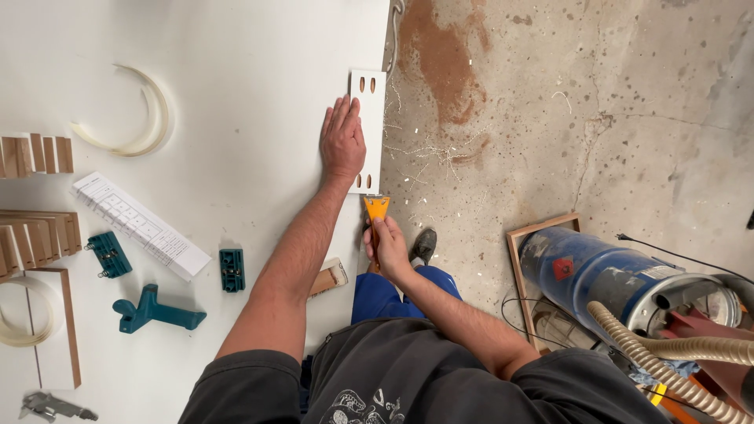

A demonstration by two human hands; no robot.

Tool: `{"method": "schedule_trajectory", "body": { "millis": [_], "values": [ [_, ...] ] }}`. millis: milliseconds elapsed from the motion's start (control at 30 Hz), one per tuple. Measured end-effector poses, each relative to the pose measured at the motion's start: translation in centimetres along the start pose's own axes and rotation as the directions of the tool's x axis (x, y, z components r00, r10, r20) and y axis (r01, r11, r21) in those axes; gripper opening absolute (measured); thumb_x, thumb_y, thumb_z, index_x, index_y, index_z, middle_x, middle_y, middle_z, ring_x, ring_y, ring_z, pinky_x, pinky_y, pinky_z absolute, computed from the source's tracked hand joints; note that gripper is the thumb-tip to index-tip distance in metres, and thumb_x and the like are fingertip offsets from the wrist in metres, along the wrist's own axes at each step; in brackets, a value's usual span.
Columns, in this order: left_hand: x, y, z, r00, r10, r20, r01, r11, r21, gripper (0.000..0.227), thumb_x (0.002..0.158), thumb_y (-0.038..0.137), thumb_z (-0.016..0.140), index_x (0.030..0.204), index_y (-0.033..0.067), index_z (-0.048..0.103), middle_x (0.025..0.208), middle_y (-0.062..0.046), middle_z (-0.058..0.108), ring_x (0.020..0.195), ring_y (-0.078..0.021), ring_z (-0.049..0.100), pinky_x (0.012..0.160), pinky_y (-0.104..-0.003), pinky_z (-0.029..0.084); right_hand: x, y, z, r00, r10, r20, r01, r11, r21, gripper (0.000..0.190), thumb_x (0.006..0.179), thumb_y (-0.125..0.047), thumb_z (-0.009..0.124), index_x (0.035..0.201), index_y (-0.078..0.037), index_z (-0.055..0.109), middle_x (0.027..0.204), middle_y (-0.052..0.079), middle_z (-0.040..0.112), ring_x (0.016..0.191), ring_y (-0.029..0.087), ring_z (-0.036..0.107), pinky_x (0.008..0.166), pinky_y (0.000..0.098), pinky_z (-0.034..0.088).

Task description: The person trims the excess edge banding from a white wooden board using a utility knife and a sanding block. They then use a household iron to press the edge banding onto the board. Finally, they use a blue hand clamp to secure the board while sanding the edges smooth.

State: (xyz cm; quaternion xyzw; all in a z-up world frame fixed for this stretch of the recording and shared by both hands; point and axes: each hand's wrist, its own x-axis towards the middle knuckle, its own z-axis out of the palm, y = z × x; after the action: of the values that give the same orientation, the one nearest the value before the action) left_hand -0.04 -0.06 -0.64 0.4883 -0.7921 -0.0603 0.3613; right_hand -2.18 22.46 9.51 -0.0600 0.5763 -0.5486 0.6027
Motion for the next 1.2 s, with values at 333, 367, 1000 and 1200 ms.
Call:
{"method": "schedule_trajectory", "body": {
  "millis": [333,367,1000,1200],
  "values": [
    [0.0,0.1,0.0,1.0,-0.001,0.01,0.001,1.0,0.002,0.034,0.106,0.022,0.055,0.137,0.0148,0.066,0.142,-0.006,0.063,0.134,-0.0207,0.058,0.121,-0.036,0.035,0.6,0.3,0.0,1.0,-0.003,-0.011,0.003,1.0,-0.013,0.02,0.11,-0.02,0.039,0.106,-0.004,0.05,0.066,0.012,0.059,0.039,0.017,0.05,0.032,0.0271,0.037],
    [0.1,0.1,-0.1,1.0,-0.005,0.013,0.005,1.0,0.003,0.034,0.106,0.022,0.055,0.136,0.0146,0.066,0.142,-0.006,0.063,0.134,-0.0211,0.058,0.121,-0.036,0.036,0.5,0.1,0.1,1.0,0.003,-0.012,-0.003,1.0,-0.014,0.021,0.111,-0.02,0.039,0.107,-0.004,0.05,0.066,0.012,0.059,0.039,0.017,0.05,0.032,0.0273,0.038],
    [0.6,0.7,-1.0,0.998,-0.021,0.059,0.022,1.0,-0.02,0.033,0.105,0.018,0.055,0.136,0.0115,0.067,0.141,-0.009,0.064,0.134,-0.0236,0.058,0.121,-0.038,0.036,8.3,-5.2,1.1,0.995,0.079,-0.069,-0.077,0.997,0.026,0.021,0.108,-0.02,0.043,0.107,0.0,0.049,0.071,0.013,0.06,0.038,0.021,0.06,0.024,0.0305,0.046],
    [0.3,0.3,-0.5,0.999,-0.009,0.033,0.009,1.0,-0.003,0.033,0.105,0.019,0.056,0.135,0.0125,0.068,0.141,-0.008,0.064,0.134,-0.0221,0.058,0.12,-0.037,0.037,12.0,-7.6,1.4,0.998,0.039,-0.052,-0.038,0.999,0.029,0.022,0.108,-0.019,0.044,0.107,0.001,0.051,0.071,0.014,0.061,0.038,0.022,0.061,0.024,0.0321,0.047]
  ]
}}
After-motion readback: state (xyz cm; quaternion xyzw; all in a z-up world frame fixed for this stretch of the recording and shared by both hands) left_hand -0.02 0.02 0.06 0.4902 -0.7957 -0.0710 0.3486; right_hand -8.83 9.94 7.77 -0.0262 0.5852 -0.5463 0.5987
